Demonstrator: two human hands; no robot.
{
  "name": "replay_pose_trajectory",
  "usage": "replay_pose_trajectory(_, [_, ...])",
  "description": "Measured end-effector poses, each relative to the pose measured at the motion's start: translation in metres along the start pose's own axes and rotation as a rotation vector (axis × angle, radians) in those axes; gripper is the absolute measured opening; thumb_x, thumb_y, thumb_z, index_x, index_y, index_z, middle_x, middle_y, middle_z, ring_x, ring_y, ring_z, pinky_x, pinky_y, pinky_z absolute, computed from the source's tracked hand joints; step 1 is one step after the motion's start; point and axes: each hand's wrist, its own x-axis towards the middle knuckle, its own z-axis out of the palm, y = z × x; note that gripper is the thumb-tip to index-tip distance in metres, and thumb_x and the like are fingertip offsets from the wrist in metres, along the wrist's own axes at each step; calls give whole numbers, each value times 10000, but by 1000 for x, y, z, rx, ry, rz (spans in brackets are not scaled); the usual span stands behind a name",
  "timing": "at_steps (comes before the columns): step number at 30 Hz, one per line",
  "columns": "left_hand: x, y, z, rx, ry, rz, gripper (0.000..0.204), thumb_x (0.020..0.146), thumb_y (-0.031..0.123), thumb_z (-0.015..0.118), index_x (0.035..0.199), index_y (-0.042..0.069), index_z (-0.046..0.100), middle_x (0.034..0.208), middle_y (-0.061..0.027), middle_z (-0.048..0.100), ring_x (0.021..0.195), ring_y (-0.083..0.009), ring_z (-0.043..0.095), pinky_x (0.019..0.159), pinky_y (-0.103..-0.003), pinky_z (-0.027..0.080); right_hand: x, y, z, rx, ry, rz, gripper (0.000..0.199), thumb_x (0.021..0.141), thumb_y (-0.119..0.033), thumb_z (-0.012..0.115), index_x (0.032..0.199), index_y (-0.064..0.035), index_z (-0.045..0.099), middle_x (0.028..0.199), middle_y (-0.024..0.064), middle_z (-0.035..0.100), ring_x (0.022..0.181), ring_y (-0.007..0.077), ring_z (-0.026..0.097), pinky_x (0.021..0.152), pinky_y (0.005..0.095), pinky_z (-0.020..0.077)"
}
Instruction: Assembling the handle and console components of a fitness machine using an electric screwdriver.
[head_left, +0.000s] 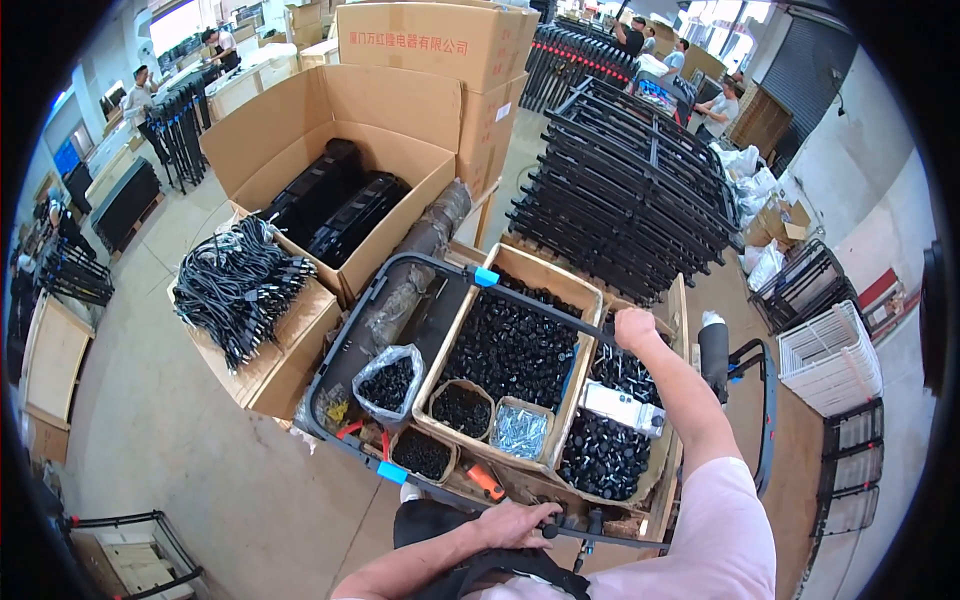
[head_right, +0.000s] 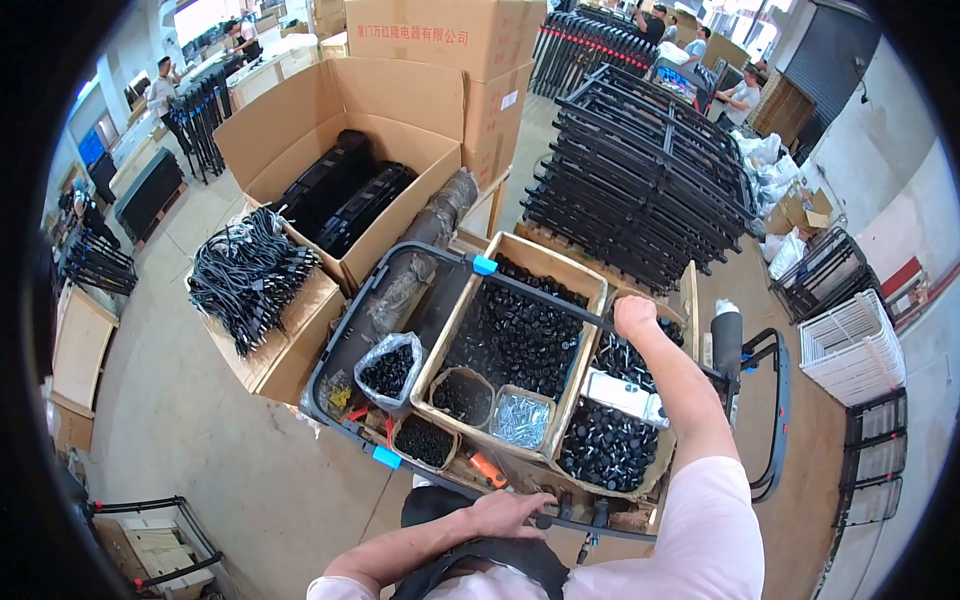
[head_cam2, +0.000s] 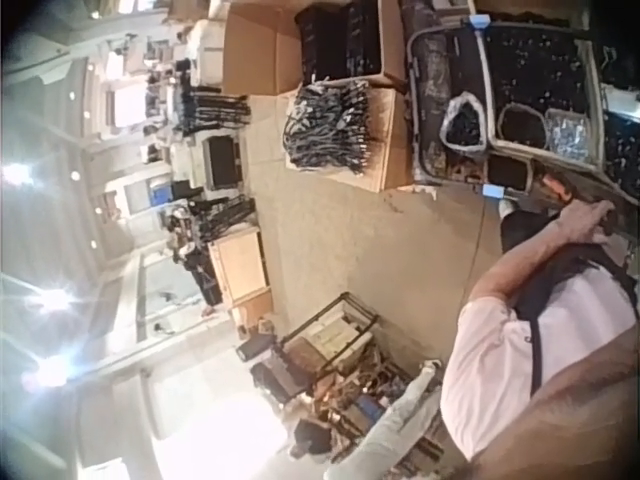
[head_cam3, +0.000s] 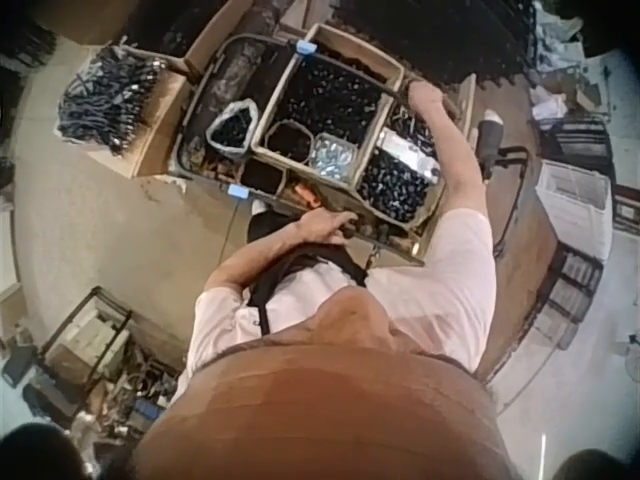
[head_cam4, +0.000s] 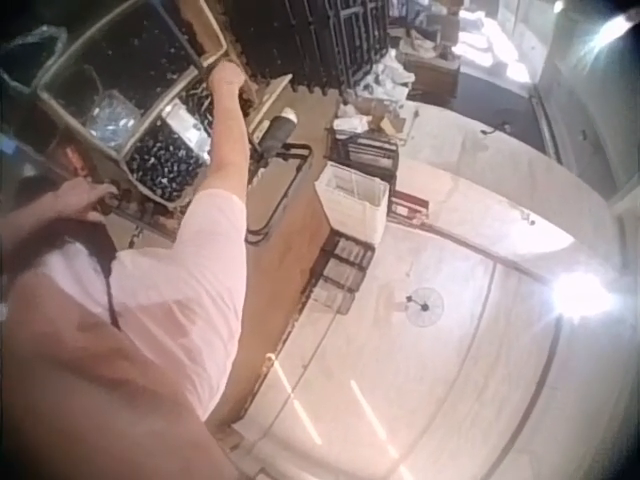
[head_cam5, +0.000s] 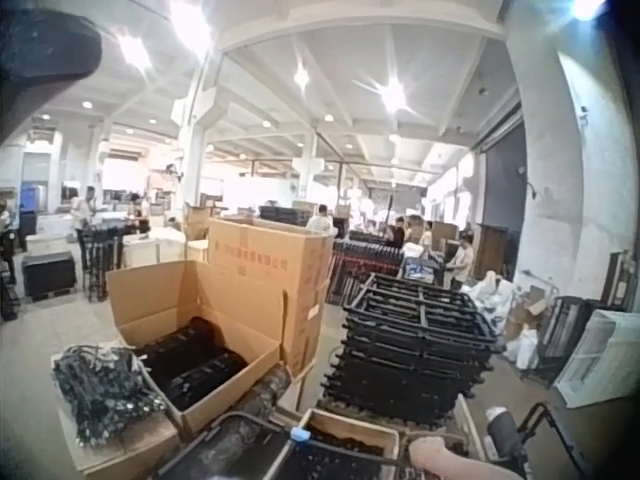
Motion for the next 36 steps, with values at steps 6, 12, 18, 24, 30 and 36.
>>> replay_pose_trajectory(6, [0, 6, -5, -8, -7, -8, 773, 921, 535, 732, 1502, 155, 392, 1227, -142, 739, 1046, -382, 731, 871, -501, 584, -2, 7, 8, 140, 138, 72, 242, 871, -158, 630, 1023, -62, 792, 1132, 204, 765, 1093, 341, 744, 930, 445, 600])
replay_pose_trajectory(12, [1, 4, -1, -20, -15, -27, 784, 920, 556, 727, 1510, 170, 384, 1232, -124, 737, 1084, -388, 715, 877, -508, 577, -8, 3, 12, 86, 158, 71, 263, 930, -188, 618, 1109, -82, 779, 1142, 146, 780, 1090, 294, 756, 902, 422, 614])
replay_pose_trajectory(18, [-2, 11, -4, 17, 19, -52, 786, 915, 544, 738, 1507, 163, 386, 1246, -122, 733, 1056, -389, 724, 867, -503, 581, 1, -6, -11, 66, 56, 51, 302, 904, -191, 637, 1136, -75, 792, 1197, 153, 768, 1118, 294, 748, 932, 441, 601])
replay_pose_trajectory(24, [4, 11, 7, -46, 95, -15, 817, 852, 476, 815, 1470, 117, 418, 1123, -122, 716, 1005, -378, 711, 846, -509, 554, -2, 8, 30, 476, 210, -22, 445, 896, -272, 690, 1230, 17, 638, 1144, 290, 728, 1111, 448, 697, 986, 538, 547])
replay_pose_trajectory(30, [10, 39, -1, 281, 271, 211, 711, 771, 498, 853, 1228, 49, 544, 1050, -144, 675, 1051, -386, 644, 902, -491, 510, 5, -4, 46, 596, 339, 54, 409, 903, -281, 715, 1182, 8, 639, 1117, 282, 733, 1093, 452, 698, 981, 529, 543])
replay_pose_trajectory(36, [29, 40, 23, 517, 159, 102, 432, 840, 350, 786, 1077, 72, 554, 1013, -118, 668, 1015, -314, 667, 849, -442, 528, -17, -13, 65, 457, 450, 37, 453, 923, -283, 708, 1247, 6, 577, 1025, 273, 735, 991, 451, 721, 887, 534, 577])
